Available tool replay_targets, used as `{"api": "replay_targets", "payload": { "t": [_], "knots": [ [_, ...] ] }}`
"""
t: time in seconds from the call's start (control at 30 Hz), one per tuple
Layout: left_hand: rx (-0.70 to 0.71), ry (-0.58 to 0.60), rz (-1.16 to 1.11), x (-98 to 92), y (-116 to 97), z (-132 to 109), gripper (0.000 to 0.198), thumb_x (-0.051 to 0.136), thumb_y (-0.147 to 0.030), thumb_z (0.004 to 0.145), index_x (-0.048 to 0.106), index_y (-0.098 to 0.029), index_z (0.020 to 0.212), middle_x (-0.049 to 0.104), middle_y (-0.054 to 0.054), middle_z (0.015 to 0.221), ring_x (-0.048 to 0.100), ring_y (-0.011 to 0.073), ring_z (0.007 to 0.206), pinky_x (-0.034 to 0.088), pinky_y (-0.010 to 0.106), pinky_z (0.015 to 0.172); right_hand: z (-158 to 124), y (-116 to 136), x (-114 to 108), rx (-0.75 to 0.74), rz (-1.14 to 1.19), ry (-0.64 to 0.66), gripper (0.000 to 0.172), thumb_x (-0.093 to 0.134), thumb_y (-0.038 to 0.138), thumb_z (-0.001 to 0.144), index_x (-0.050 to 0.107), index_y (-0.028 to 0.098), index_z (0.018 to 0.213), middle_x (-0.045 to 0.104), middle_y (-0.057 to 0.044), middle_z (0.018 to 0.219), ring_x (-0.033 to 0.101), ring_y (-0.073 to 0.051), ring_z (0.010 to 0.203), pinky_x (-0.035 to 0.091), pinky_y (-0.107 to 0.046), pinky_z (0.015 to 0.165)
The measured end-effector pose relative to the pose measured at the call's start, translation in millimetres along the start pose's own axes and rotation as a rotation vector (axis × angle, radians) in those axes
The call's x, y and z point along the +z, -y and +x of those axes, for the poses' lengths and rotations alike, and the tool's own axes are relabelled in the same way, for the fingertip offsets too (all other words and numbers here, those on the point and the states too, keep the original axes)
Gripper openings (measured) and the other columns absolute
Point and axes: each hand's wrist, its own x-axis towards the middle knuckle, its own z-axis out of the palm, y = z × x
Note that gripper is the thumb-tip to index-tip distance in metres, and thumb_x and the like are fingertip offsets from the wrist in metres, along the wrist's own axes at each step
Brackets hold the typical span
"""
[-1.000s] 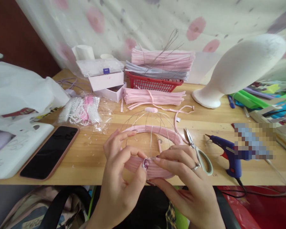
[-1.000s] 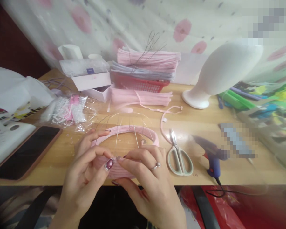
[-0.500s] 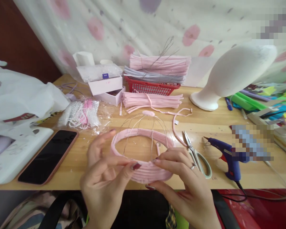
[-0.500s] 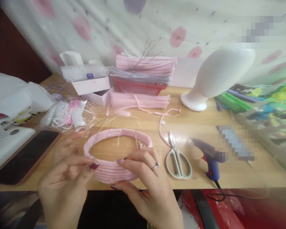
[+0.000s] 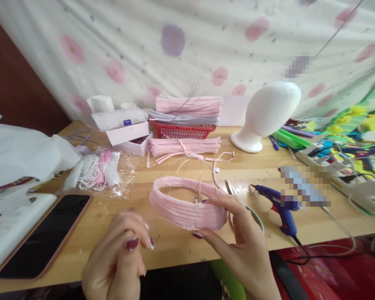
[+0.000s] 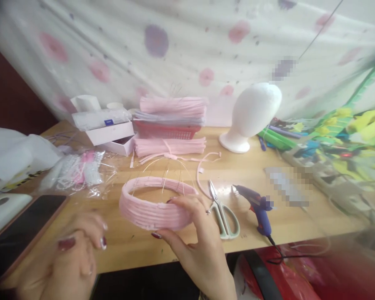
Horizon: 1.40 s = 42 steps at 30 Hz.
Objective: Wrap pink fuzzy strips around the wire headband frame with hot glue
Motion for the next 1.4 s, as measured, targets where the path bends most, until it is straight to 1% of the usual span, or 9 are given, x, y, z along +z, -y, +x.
{"api": "replay_targets", "payload": {
  "t": [0.1, 0.17, 0.23, 0.37, 0.53, 0.87, 1.1, 1.3, 1.4],
  "knots": [
    [-0.294, 0.104, -0.22, 7.8, 0, -4, 0.058, 0.062, -0.045, 0.094, 0.046, -0.024, 0.042, 0.041, -0.002, 0.041, 0.043, 0.015, 0.043, 0.042, 0.031, 0.049, -2, 1, -1, -0.003, 0.007, -0.015, 0.044, 0.079, 0.031, 0.087, 0.058, 0.03, 0.125, 0.07, -0.004, 0.114, 0.066, -0.023, 0.111, 0.055, -0.035, 0.094],
    [-0.527, 0.183, -0.332, 17.2, -2, -7, 0.042, 0.076, -0.046, 0.083, 0.06, -0.023, 0.051, 0.053, -0.002, 0.048, 0.048, 0.0142, 0.045, 0.041, 0.028, 0.047, -3, 1, -1, -0.001, 0.022, -0.007, 0.043, 0.078, 0.029, 0.088, 0.058, 0.03, 0.126, 0.07, -0.005, 0.115, 0.066, -0.023, 0.112, 0.055, -0.034, 0.095],
    [-0.653, 0.262, -0.491, 27.3, -4, -9, 0.023, 0.088, -0.04, 0.07, 0.075, -0.022, 0.071, 0.071, 0.003, 0.066, 0.064, 0.0195, 0.061, 0.052, 0.03, 0.06, -2, 2, 0, -0.019, 0.038, 0.018, 0.041, 0.074, 0.025, 0.09, 0.057, 0.03, 0.127, 0.07, -0.005, 0.118, 0.065, -0.021, 0.114, 0.055, -0.033, 0.096],
    [-0.744, 0.239, -0.689, 40.9, -6, -10, 0.029, 0.089, -0.035, 0.071, 0.082, -0.02, 0.095, 0.081, 0.01, 0.098, 0.072, 0.0305, 0.102, 0.055, 0.04, 0.095, 0, 6, 0, -0.113, 0.011, 0.103, 0.039, 0.062, 0.011, 0.094, 0.056, 0.029, 0.128, 0.07, -0.005, 0.12, 0.063, -0.02, 0.118, 0.054, -0.035, 0.102],
    [-0.779, 0.173, -0.793, 42.8, 0, -5, 0.026, 0.085, -0.037, 0.078, 0.083, -0.02, 0.098, 0.081, 0.01, 0.108, 0.073, 0.0281, 0.108, 0.056, 0.038, 0.1, -6, 1, 1, -0.111, -0.02, 0.119, 0.047, 0.063, 0.013, 0.094, 0.053, 0.03, 0.137, 0.068, -0.006, 0.129, 0.059, -0.024, 0.127, 0.055, -0.042, 0.103],
    [-0.645, 0.232, -0.552, 38.2, -5, -13, 0.043, 0.089, -0.03, 0.071, 0.078, -0.018, 0.111, 0.08, 0.016, 0.114, 0.071, 0.034, 0.116, 0.053, 0.043, 0.105, -6, -22, 16, 0.268, 0.314, -0.361, 0.042, 0.068, 0.043, 0.093, 0.054, 0.024, 0.128, 0.064, -0.005, 0.098, 0.067, -0.017, 0.088, 0.059, -0.031, 0.073],
    [-0.699, 0.363, -0.553, 30.4, -9, -14, 0.039, 0.088, -0.021, 0.067, 0.078, -0.017, 0.105, 0.083, 0.014, 0.098, 0.076, 0.0328, 0.103, 0.056, 0.042, 0.097, -1, -23, 13, 0.46, 0.435, -0.346, 0.047, 0.06, 0.06, 0.093, 0.061, 0.019, 0.117, 0.056, 0.004, 0.064, 0.057, -0.015, 0.06, 0.052, -0.029, 0.059],
    [-0.665, 0.277, -0.547, 19.3, -10, -12, 0.059, 0.089, -0.016, 0.065, 0.072, -0.023, 0.121, 0.077, 0.013, 0.122, 0.072, 0.0329, 0.113, 0.057, 0.04, 0.095, 1, -17, 13, 0.482, 0.437, -0.359, 0.049, 0.062, 0.061, 0.091, 0.064, 0.019, 0.117, 0.051, 0.006, 0.055, 0.057, -0.016, 0.054, 0.053, -0.03, 0.056],
    [-0.721, 0.272, -0.584, 11.6, -14, -9, 0.046, 0.086, -0.024, 0.074, 0.074, -0.021, 0.118, 0.079, 0.014, 0.116, 0.072, 0.0314, 0.112, 0.054, 0.041, 0.1, 1, -12, 12, 0.497, 0.416, -0.33, 0.051, 0.065, 0.062, 0.088, 0.065, 0.017, 0.112, 0.055, 0.005, 0.054, 0.059, -0.017, 0.053, 0.054, -0.03, 0.056]
  ]
}}
